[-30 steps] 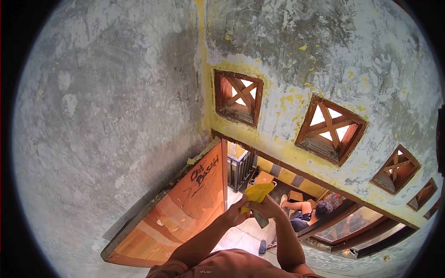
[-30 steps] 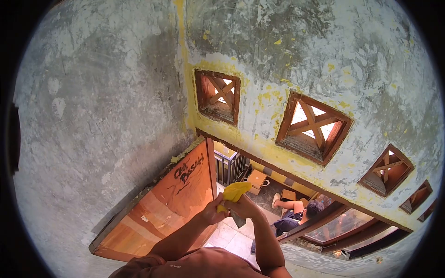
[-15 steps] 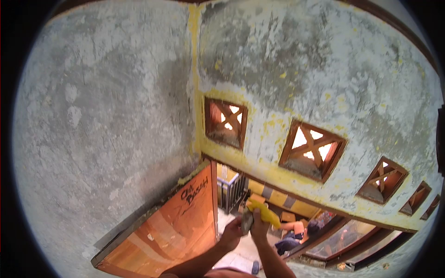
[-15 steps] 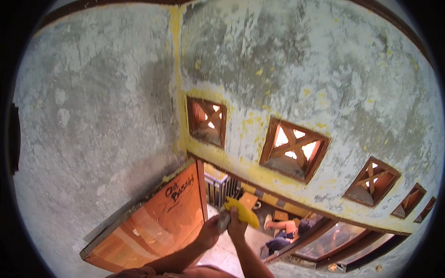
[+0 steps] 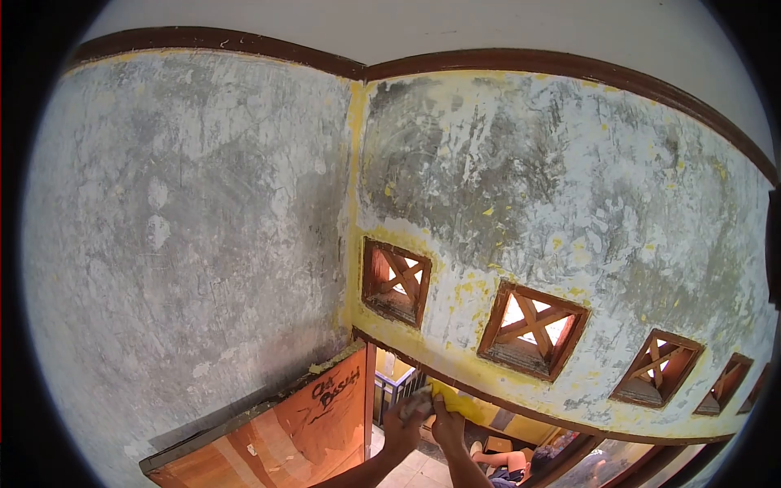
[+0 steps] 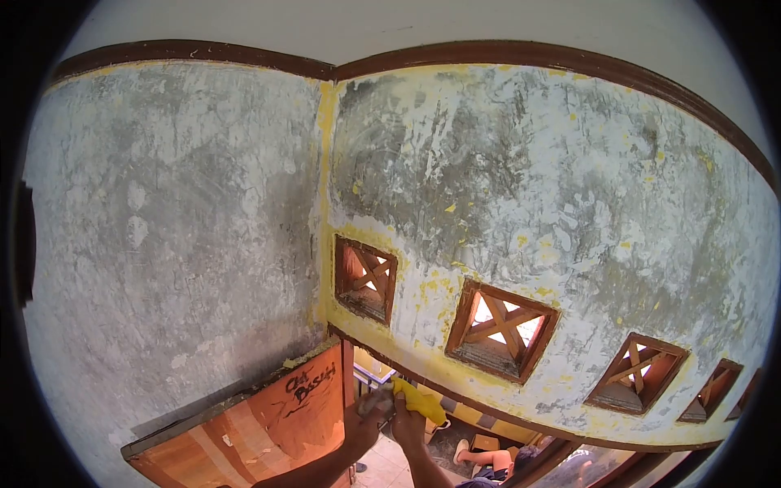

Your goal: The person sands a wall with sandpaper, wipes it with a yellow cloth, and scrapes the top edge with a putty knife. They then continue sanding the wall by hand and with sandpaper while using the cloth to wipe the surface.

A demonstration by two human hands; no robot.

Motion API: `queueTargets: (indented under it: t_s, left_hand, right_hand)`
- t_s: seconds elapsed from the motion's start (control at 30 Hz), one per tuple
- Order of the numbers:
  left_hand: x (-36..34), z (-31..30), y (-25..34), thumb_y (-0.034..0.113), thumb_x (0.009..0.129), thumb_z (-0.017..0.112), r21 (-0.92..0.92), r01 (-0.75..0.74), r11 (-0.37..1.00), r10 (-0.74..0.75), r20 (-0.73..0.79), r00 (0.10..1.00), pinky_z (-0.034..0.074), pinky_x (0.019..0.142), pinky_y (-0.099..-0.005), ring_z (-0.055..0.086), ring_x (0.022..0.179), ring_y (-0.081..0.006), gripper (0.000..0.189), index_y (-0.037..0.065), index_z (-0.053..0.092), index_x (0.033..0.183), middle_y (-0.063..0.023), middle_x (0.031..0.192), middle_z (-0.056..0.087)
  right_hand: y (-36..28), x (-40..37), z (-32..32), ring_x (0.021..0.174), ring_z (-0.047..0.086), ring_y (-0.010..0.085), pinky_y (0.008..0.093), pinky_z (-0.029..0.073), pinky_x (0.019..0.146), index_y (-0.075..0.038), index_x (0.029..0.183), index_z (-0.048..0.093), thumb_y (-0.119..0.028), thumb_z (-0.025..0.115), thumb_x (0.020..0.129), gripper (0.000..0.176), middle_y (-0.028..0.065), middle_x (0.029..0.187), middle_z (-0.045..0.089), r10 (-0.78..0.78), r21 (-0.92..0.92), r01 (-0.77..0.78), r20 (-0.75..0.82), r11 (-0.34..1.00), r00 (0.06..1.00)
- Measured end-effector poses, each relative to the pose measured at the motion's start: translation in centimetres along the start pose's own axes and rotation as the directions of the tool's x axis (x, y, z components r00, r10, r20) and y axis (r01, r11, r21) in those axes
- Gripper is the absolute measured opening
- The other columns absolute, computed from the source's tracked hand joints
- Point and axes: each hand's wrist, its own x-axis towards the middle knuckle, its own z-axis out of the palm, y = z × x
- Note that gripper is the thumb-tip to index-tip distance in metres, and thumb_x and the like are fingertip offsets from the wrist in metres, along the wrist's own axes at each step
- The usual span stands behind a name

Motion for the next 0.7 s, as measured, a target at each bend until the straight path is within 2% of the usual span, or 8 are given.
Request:
queueTargets:
  t_s: [0.03,0.07,0.13,0.3,0.47,0.53,0.6,0.7]
  left_hand:
    - [1.2,-0.5,-2.2,0.017,0.092,0.067,0.041,-0.073,0.996,0.078,-0.119,0.990,0.052,0.086,-0.0305,0.067,0.094,-0.0177,0.030,-0.006,0.067,0.112,-0.0115,0.097,0.072]
    - [1.9,-0.5,-1.0,0.017,0.092,0.067,0.038,-0.076,0.996,0.080,-0.122,0.989,0.052,0.086,-0.0305,0.067,0.094,-0.0177,0.030,-0.006,0.067,0.112,-0.0115,0.097,0.072]
    - [4.3,-1.0,3.1,-0.003,0.086,0.055,-0.242,-0.062,0.968,0.043,-0.086,0.995,0.054,0.086,-0.0315,0.068,0.093,-0.0167,0.032,-0.004,0.065,0.116,-0.0093,0.104,0.071]
    - [10.5,-8.5,2.3,-0.007,0.085,0.052,-0.264,-0.066,0.962,0.018,-0.180,0.984,0.055,0.087,-0.0351,0.069,0.096,-0.0212,0.035,-0.003,0.063,0.118,-0.0126,0.112,0.069]
    - [16.6,-12.8,1.8,-0.001,0.089,0.063,-0.124,0.158,0.980,-0.147,0.093,0.985,0.051,0.086,-0.0316,0.065,0.097,-0.0179,0.031,-0.001,0.062,0.120,-0.0107,0.112,0.067]
    - [18.4,-13.3,0.5,-0.001,0.089,0.063,-0.052,0.196,0.979,-0.180,0.219,0.959,0.051,0.086,-0.0313,0.064,0.097,-0.0176,0.031,-0.001,0.062,0.120,-0.0111,0.111,0.067]
    - [19.2,-12.7,1.1,-0.001,0.089,0.064,0.106,0.226,0.968,-0.245,0.232,0.941,0.051,0.084,-0.0317,0.064,0.095,-0.0176,0.033,0.000,0.061,0.121,-0.0083,0.110,0.067]
    - [19.9,-13.4,0.0,0.006,0.089,0.061,0.444,0.172,0.880,-0.349,0.356,0.867,0.051,0.082,-0.0319,0.065,0.091,-0.0161,0.023,0.006,0.069,0.111,-0.0061,0.102,0.071]
  right_hand:
    - [1.0,1.0,-0.9,0.109,0.063,0.0365,0.0397,0.047,0.094,0.000,0.118,0.063,-0.027,0.052,0.103,0.033,0.0191,0.109,0.070,-0.207,-0.277,0.227,0.098,0.934,0.973]
    - [1.8,2.3,-2.1,0.109,0.063,0.0365,0.0397,0.047,0.094,0.000,0.118,0.063,-0.027,0.052,0.103,0.033,0.0191,0.109,0.070,-0.210,-0.279,0.231,0.102,0.932,0.972]
    - [2.8,4.7,-4.8,0.108,0.063,0.0400,0.0420,0.049,0.093,-0.003,0.118,0.065,-0.028,0.051,0.102,0.032,0.0208,0.111,0.069,-0.443,-0.455,0.539,0.307,0.709,0.842]
    - [-3.9,9.6,-13.9,0.107,0.063,0.0379,0.0488,0.050,0.090,-0.003,0.108,0.067,-0.030,0.062,0.091,0.033,0.0209,0.111,0.067,0.029,-0.761,0.473,0.540,0.444,0.841]
    - [-22.6,12.1,-13.6,0.069,0.069,0.0379,0.0465,0.054,0.063,0.001,0.079,0.067,-0.034,0.060,0.096,0.040,0.0214,0.074,0.068,-0.285,-0.693,0.289,0.125,0.660,0.950]
    - [-25.6,15.3,-14.7,0.057,0.066,0.0382,0.0452,0.051,0.057,0.005,0.080,0.065,-0.031,0.062,0.095,0.039,0.0218,0.063,0.064,-0.570,-0.839,0.280,-0.043,0.466,0.821]
    - [-29.3,19.0,-15.5,0.057,0.065,0.0400,0.0460,0.048,0.056,0.006,0.076,0.063,-0.027,0.063,0.094,0.038,0.0232,0.063,0.063,-0.743,-0.804,0.317,-0.215,0.503,0.634]
    - [-36.2,22.0,-15.7,0.067,0.068,0.0361,0.0429,0.049,0.061,0.007,0.093,0.063,-0.023,0.061,0.096,0.029,0.0222,0.075,0.067,-0.813,-0.867,0.236,-0.272,0.440,0.514]
